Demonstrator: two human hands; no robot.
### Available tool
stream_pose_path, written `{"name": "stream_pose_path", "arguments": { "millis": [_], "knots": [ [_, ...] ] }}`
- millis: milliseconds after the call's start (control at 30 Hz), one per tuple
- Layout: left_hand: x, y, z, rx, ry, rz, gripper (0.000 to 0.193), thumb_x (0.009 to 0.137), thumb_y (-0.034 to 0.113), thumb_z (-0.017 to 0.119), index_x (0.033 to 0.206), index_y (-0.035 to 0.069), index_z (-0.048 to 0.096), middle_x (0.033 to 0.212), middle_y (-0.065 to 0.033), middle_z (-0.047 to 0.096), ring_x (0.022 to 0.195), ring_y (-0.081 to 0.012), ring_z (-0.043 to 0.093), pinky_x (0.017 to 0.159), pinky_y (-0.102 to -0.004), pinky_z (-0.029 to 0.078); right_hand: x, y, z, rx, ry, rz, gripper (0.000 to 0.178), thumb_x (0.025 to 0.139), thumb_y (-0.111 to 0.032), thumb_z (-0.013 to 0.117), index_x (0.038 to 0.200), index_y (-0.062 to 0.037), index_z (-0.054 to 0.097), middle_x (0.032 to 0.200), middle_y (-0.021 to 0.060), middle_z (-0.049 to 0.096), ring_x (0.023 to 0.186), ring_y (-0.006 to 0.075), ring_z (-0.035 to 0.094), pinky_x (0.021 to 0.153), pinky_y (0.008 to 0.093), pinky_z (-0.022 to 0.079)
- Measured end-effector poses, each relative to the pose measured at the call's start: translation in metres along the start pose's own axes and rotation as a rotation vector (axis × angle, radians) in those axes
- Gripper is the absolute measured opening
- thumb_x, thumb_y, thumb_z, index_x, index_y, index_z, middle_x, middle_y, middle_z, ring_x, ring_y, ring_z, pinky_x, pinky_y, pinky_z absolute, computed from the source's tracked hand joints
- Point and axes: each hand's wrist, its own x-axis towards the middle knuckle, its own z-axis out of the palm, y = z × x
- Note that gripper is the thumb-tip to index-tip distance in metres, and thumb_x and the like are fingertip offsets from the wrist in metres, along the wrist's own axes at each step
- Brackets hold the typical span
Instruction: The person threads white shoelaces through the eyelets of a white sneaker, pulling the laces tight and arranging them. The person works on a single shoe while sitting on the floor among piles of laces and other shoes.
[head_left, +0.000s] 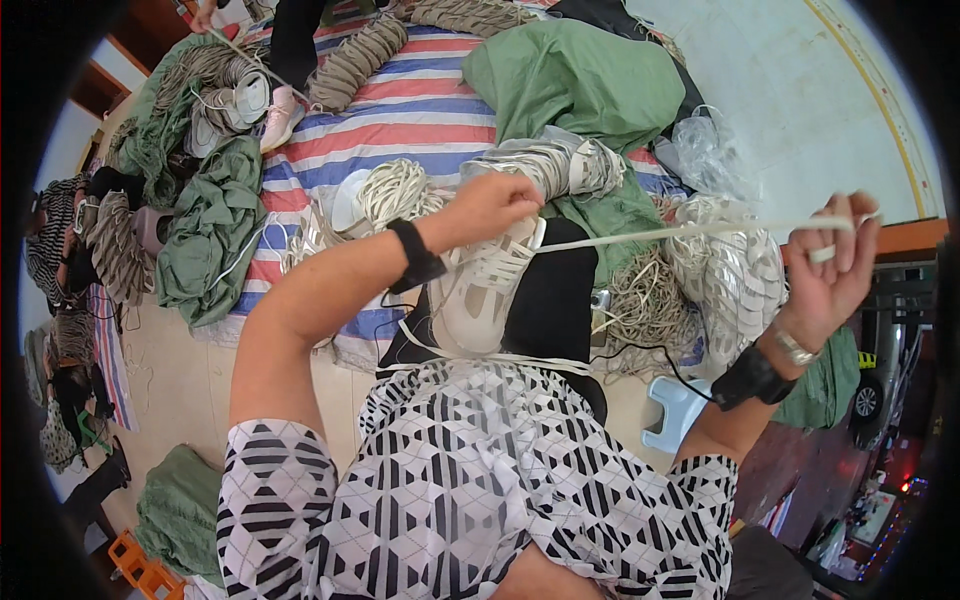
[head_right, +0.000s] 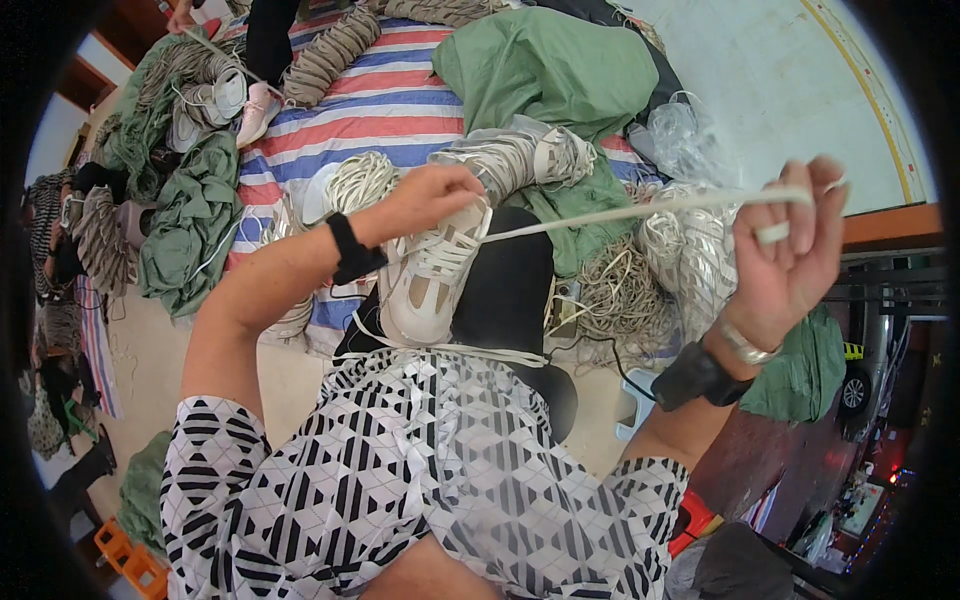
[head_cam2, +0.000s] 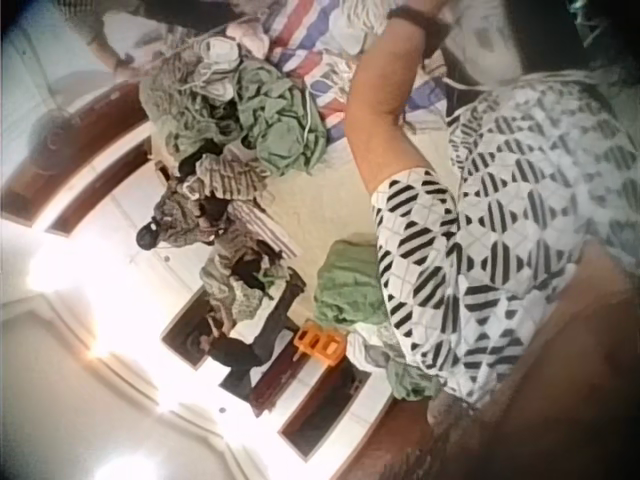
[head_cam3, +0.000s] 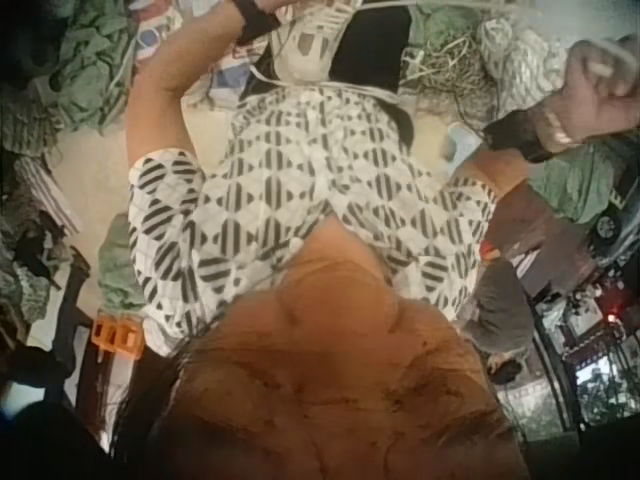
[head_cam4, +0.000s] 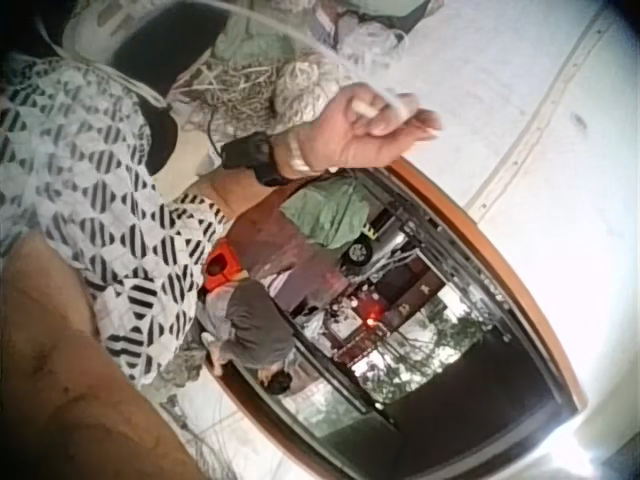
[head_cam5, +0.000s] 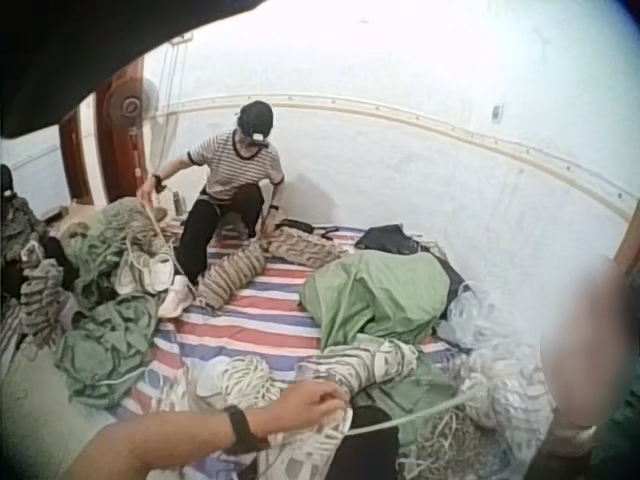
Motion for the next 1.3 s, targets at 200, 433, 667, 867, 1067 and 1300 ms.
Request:
{"name": "stream_pose_path", "arguments": {
  "millis": [200, 433, 667, 867, 1067, 1300],
  "knots": [
    [-0.036, 0.008, -0.063, 0.592, -0.253, 0.405, 0.019, 0.075, 0.007, 0.067, 0.093, 0.011, 0.062, 0.097, -0.0037, 0.055, 0.1, -0.0254, 0.052, 0.077, -0.0358, 0.048, -0.048, 0.069, -0.093, -2.058, 0.297, 0.244, 0.021, 0.093, -0.016, 0.052, 0.103, -0.0026, 0.065, 0.074, 0.0043, 0.063, 0.059, 0.0075, 0.056, 0.054, 0.0247, 0.043],
    [-0.028, 0.0, -0.06, 0.726, -0.27, 0.46, 0.024, 0.066, 0.006, 0.071, 0.083, 0.011, 0.054, 0.092, -0.0039, 0.053, 0.097, -0.0254, 0.053, 0.074, -0.0371, 0.05, -0.032, 0.235, -0.032, -1.396, -0.199, 0.424, 0.017, 0.084, -0.014, 0.061, 0.098, -0.0054, 0.066, 0.075, 0.0128, 0.066, 0.064, 0.0245, 0.063, 0.061, 0.0336, 0.049],
    [-0.05, -0.01, -0.058, 0.577, -0.112, 0.347, 0.027, 0.068, 0.004, 0.07, 0.085, 0.01, 0.049, 0.088, -0.0062, 0.051, 0.091, -0.0288, 0.055, 0.071, -0.038, 0.048, -0.026, 0.292, -0.018, -1.703, -0.594, 0.179, 0.011, 0.081, -0.018, 0.062, 0.088, -0.0104, 0.06, 0.069, 0.0114, 0.062, 0.065, 0.0304, 0.064, 0.055, 0.0398, 0.05],
    [-0.051, -0.005, -0.056, 0.435, -0.067, 0.296, 0.019, 0.072, 0.007, 0.068, 0.087, 0.01, 0.056, 0.089, -0.0084, 0.051, 0.092, -0.0295, 0.053, 0.077, -0.0392, 0.046, -0.026, 0.282, -0.048, -1.918, -0.516, -0.089, 0.011, 0.078, -0.018, 0.06, 0.077, -0.0105, 0.052, 0.062, 0.0073, 0.055, 0.055, 0.0258, 0.061, 0.049, 0.0364, 0.048],
    [-0.048, 0.012, -0.015, 0.679, 0.038, 0.24, 0.018, 0.073, 0.021, 0.071, 0.074, 0.006, 0.061, 0.093, -0.0119, 0.052, 0.097, -0.0303, 0.048, 0.081, -0.0389, 0.044, -0.054, 0.216, -0.134, -1.316, 0.128, 0.544, 0.012, 0.091, -0.02, 0.055, 0.082, -0.0113, 0.054, 0.058, 0.003, 0.05, 0.05, 0.0171, 0.055, 0.042, 0.0296, 0.041],
    [-0.04, -0.014, -0.035, 0.456, -0.067, 0.298, 0.024, 0.071, 0.02, 0.074, 0.066, 0.004, 0.057, 0.097, -0.0102, 0.058, 0.096, -0.0295, 0.05, 0.086, -0.037, 0.04, -0.079, 0.135, -0.088, 0.747, 0.576, 0.317, 0.019, 0.098, -0.018, 0.042, 0.086, -0.0091, 0.053, 0.055, -0.004, 0.042, 0.038, 0.0048, 0.029, 0.035, 0.0208, 0.026]
  ]
}}
